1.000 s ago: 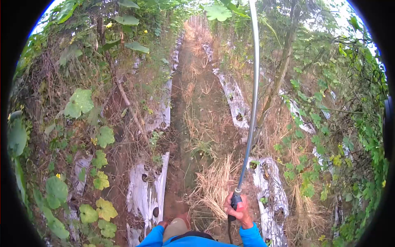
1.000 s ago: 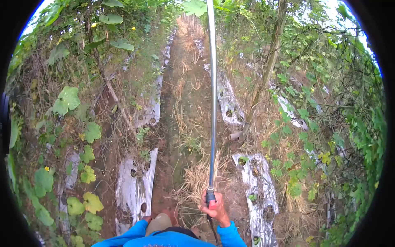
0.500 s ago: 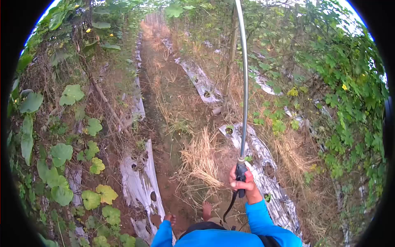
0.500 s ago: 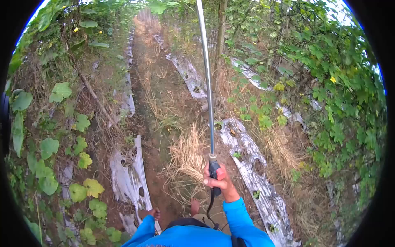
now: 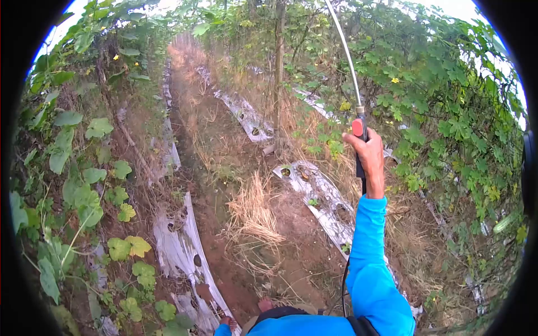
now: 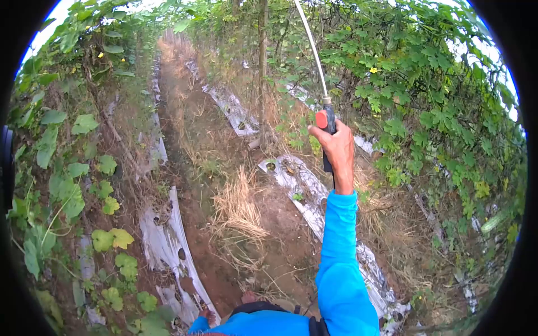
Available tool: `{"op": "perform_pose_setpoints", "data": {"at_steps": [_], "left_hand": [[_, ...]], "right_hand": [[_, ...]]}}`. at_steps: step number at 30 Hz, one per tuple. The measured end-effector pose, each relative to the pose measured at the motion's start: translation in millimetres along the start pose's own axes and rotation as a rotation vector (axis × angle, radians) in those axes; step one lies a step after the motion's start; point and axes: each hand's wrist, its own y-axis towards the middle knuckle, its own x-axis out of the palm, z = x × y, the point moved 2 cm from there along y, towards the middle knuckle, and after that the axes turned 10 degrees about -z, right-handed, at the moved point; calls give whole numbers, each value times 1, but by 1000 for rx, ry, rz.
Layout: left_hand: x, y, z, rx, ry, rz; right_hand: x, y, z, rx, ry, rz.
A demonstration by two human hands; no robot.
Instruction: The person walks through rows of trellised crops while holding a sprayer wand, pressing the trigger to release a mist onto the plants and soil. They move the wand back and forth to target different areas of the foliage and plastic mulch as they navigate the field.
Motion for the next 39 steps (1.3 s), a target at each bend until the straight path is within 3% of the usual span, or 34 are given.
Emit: {"op": "perform_pose_setpoints", "data": {"at_steps": [1, 8, 10, 11, 12, 14, 15, 16, 19, 22, 26, 31, 33, 39], "left_hand": [[1, -11, -13, 91, 139, 422], [28, 2, -110, 212, 88, 543], [5, 37, -152, 160, -82, 146], [50, 15, -170, 192, 100, 475], [66, 9, -190, 221, 40, 499], [87, 1, -227, 228, 246, 515], [73, 14, -249, 282, 476, 575], [58, 25, -272, 295, 447, 587], [43, 24, -313, 482, 790, 615], [69, -15, -345, 177, -43, 445], [88, -29, -369, 319, -185, 345], [69, 14, -410, 184, -155, 166], [83, 12, -428, 263, 44, 320], [97, -10, -504, 226, 82, 358]], "right_hand": [[-11, 5, 5, -19, -1, -5], [-65, -70, 54, -55, 31, 3], [-68, -102, 78, -78, 141, 9], [-68, -115, 98, -50, 224, -104], [-65, -126, 111, -29, 305, -213], [-61, -173, 103, 120, 839, -587], [-54, -196, 104, 161, 1031, -751], [-48, -218, 104, 208, 1216, -908], [-48, -275, 82, 241, 1684, -1438], [-51, -307, 59, 240, 1921, -1675], [-62, -342, 21, 188, 1695, -1489], [-67, -403, -8, 110, 1544, -1334], [-70, -431, -16, 106, 1591, -1383], [-95, -508, -25, 69, 1670, -1595]]}}
